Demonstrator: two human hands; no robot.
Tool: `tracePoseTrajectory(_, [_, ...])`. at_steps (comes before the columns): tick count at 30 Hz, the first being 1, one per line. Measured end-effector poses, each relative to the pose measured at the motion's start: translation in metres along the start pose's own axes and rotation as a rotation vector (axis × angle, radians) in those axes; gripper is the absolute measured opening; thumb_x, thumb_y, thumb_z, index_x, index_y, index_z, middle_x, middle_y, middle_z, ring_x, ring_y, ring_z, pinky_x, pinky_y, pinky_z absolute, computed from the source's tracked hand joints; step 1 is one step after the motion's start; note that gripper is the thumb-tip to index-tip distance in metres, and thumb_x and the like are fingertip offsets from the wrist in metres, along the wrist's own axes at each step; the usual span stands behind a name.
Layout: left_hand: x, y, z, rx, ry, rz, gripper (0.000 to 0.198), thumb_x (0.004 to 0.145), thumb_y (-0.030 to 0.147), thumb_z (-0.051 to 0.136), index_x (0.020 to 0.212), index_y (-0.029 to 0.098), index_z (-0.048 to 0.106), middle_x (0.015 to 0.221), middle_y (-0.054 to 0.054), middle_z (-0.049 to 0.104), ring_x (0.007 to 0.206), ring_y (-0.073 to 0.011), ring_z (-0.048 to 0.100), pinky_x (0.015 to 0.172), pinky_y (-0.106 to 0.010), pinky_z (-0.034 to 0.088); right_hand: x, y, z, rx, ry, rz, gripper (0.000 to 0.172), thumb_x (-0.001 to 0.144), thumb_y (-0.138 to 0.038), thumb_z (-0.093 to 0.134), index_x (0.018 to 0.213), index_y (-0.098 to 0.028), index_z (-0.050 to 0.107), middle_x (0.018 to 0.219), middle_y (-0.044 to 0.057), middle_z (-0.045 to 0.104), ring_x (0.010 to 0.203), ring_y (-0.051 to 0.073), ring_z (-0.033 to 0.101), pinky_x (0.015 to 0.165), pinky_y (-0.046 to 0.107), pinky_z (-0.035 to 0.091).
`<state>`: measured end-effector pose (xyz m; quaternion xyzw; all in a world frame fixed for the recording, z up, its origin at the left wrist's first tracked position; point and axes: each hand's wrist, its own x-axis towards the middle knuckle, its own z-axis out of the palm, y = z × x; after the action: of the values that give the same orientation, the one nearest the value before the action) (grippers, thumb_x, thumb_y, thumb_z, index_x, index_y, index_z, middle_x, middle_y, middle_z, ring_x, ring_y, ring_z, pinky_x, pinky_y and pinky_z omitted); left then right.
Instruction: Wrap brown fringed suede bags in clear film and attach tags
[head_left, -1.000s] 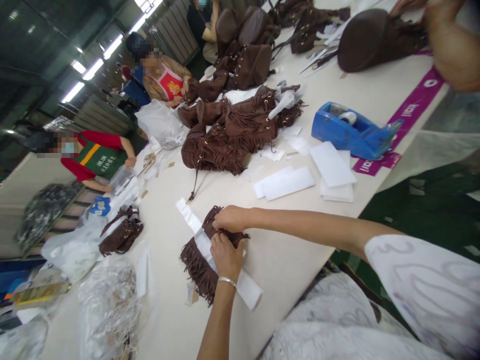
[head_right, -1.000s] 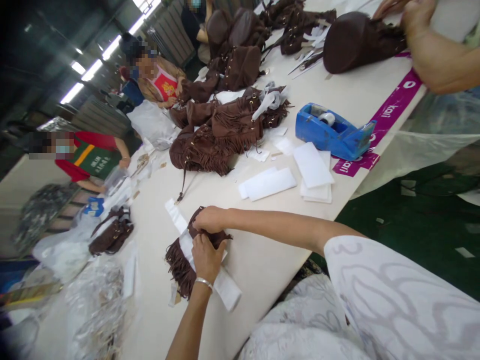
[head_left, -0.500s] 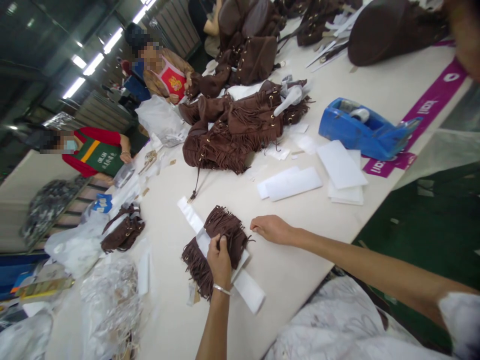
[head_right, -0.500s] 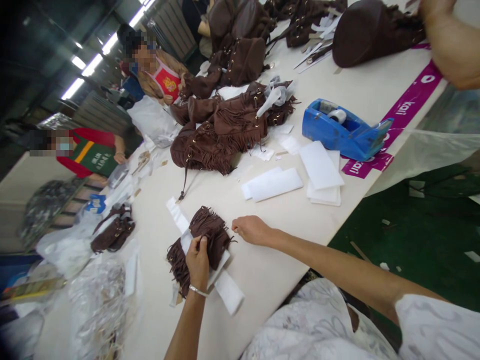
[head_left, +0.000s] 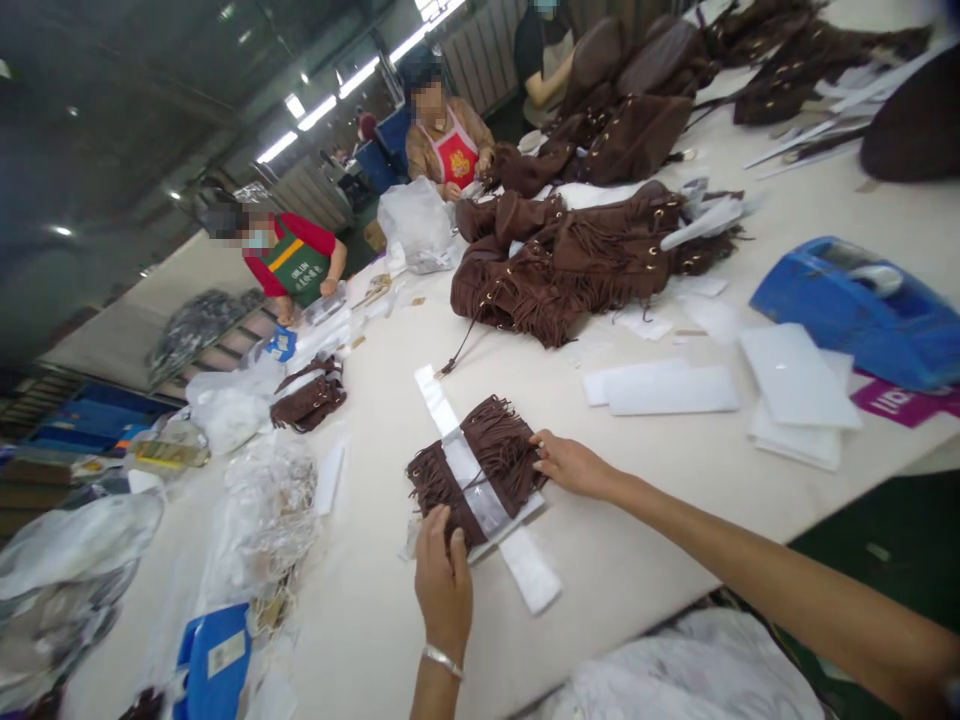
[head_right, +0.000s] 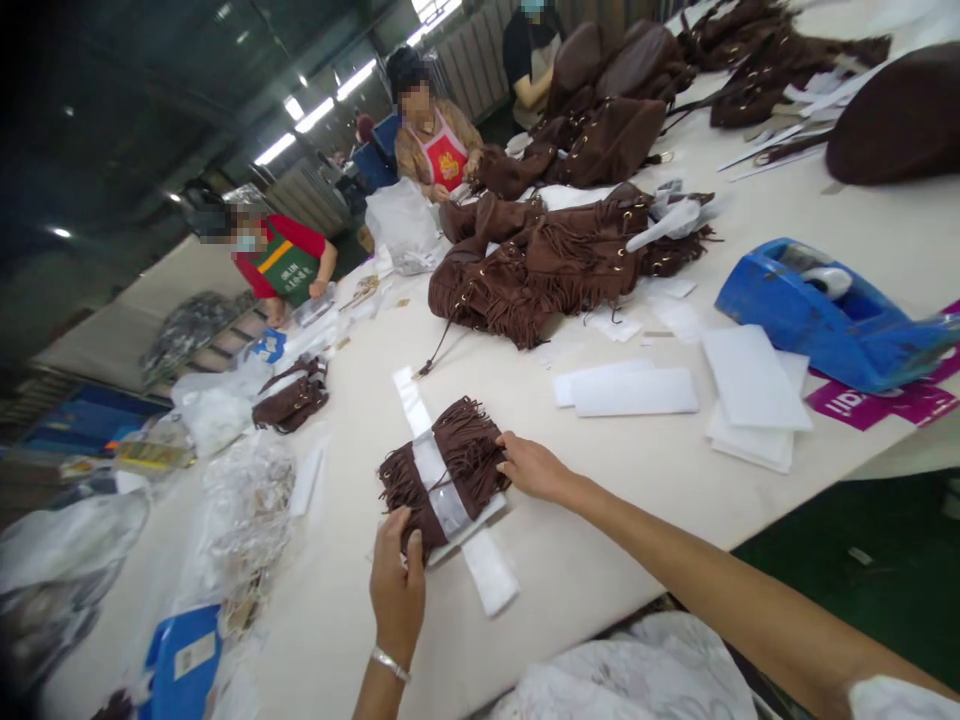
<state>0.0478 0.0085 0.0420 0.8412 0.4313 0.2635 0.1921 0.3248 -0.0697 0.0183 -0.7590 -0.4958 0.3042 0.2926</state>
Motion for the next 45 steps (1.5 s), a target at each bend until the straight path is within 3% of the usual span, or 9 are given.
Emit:
tracePoseTrajectory(2, [0.005, 0.012, 0.007, 0.100, -0.106, 0.231, 0.037, 0.097, 0.027, 0.041, 0.133, 0.022, 0.049, 0.140, -0.012, 0.050, 0.133, -0.0235, 0.044, 0.112, -0.047, 0.036, -0.010, 0.002, 0.001, -0.045, 0.037, -0.043, 0.032, 0.088, -0.016, 0.052, 0.119, -0.018, 0.046, 0.101, 0.004, 0.066, 0.088, 0.016, 0.062, 0.073, 0.024, 0.041])
tracePoseTrajectory(5, [0.023, 0.028, 0.023, 0.166, -0.221, 0.446, 0.043, 0.097, 0.024, 0.041, 0.139, 0.021, 0.043, 0.145, -0.011, 0.046, 0.140, -0.0234, 0.036, 0.115, -0.048, 0.035, -0.025, -0.001, 0.010, -0.203, 0.134, -0.044, 0.022, 0.089, -0.024, 0.053, 0.110, -0.019, 0.048, 0.104, 0.005, 0.063, 0.088, 0.018, 0.061, 0.071, 0.026, 0.041])
tracePoseTrajectory(10, [0.044, 0.038, 0.050, 0.290, -0.349, 0.585, 0.051, 0.096, 0.029, 0.044, 0.145, 0.021, 0.036, 0.152, -0.008, 0.040, 0.146, -0.0271, 0.022, 0.118, -0.057, 0.025, -0.026, -0.014, 0.034, -0.470, 0.251, 0.038, 0.020, 0.090, -0.031, 0.053, 0.105, -0.018, 0.051, 0.104, 0.010, 0.060, 0.092, 0.025, 0.060, 0.071, 0.031, 0.044])
tracePoseTrajectory(17, [0.039, 0.031, 0.062, 0.327, -0.364, 0.586, 0.054, 0.097, 0.029, 0.042, 0.149, 0.022, 0.029, 0.156, -0.007, 0.033, 0.149, -0.0268, 0.012, 0.120, -0.059, 0.018, -0.021, -0.018, 0.045, -0.512, 0.284, 0.084, 0.016, 0.093, -0.023, 0.040, 0.101, -0.017, 0.053, 0.096, 0.011, 0.061, 0.083, 0.024, 0.060, 0.070, 0.034, 0.043])
tracePoseTrajectory(27, [0.040, 0.026, 0.066, 0.332, -0.351, 0.587, 0.054, 0.097, 0.033, 0.041, 0.149, 0.022, 0.030, 0.155, -0.008, 0.035, 0.148, -0.0280, 0.014, 0.119, -0.060, 0.020, -0.020, -0.016, 0.044, -0.522, 0.267, 0.047, 0.015, 0.091, -0.023, 0.042, 0.098, -0.019, 0.054, 0.095, 0.007, 0.062, 0.082, 0.021, 0.061, 0.070, 0.030, 0.041])
tracePoseTrajectory(32, [0.036, 0.031, 0.056, 0.298, -0.331, 0.579, 0.054, 0.097, 0.040, 0.042, 0.148, 0.023, 0.032, 0.154, -0.008, 0.037, 0.147, -0.0285, 0.018, 0.118, -0.060, 0.022, -0.025, -0.023, 0.033, -0.579, 0.217, 0.039, 0.018, 0.091, -0.022, 0.045, 0.103, -0.017, 0.058, 0.095, 0.008, 0.063, 0.083, 0.022, 0.063, 0.068, 0.031, 0.046])
tracePoseTrajectory(37, [0.006, 0.008, 0.028, 0.291, -0.177, 0.396, 0.058, 0.099, 0.027, 0.037, 0.152, 0.020, 0.017, 0.159, -0.008, 0.023, 0.149, -0.0243, 0.012, 0.120, -0.056, 0.018, -0.032, -0.035, 0.028, -0.579, 0.340, -0.371, 0.037, 0.095, -0.018, 0.044, 0.131, -0.012, 0.051, 0.133, 0.015, 0.055, 0.121, 0.025, 0.052, 0.101, 0.039, 0.044])
tracePoseTrajectory(39, [-0.008, -0.010, 0.021, 0.291, -0.104, 0.283, 0.059, 0.098, 0.022, 0.035, 0.153, 0.018, 0.013, 0.160, -0.010, 0.022, 0.149, -0.0239, 0.011, 0.120, -0.056, 0.019, -0.032, -0.034, 0.035, -0.599, 0.337, -0.517, 0.036, 0.098, -0.021, 0.042, 0.131, -0.011, 0.053, 0.135, 0.015, 0.055, 0.124, 0.025, 0.050, 0.106, 0.040, 0.041])
tracePoseTrajectory(45, [-0.022, -0.045, 0.025, 0.320, -0.137, 0.209, 0.058, 0.098, 0.022, 0.036, 0.152, 0.022, 0.017, 0.158, -0.008, 0.027, 0.149, -0.0257, 0.012, 0.119, -0.058, 0.019, -0.030, -0.014, 0.058, -0.690, 0.314, -0.627, 0.032, 0.099, -0.022, 0.044, 0.123, -0.009, 0.062, 0.132, 0.016, 0.060, 0.125, 0.025, 0.053, 0.107, 0.041, 0.043])
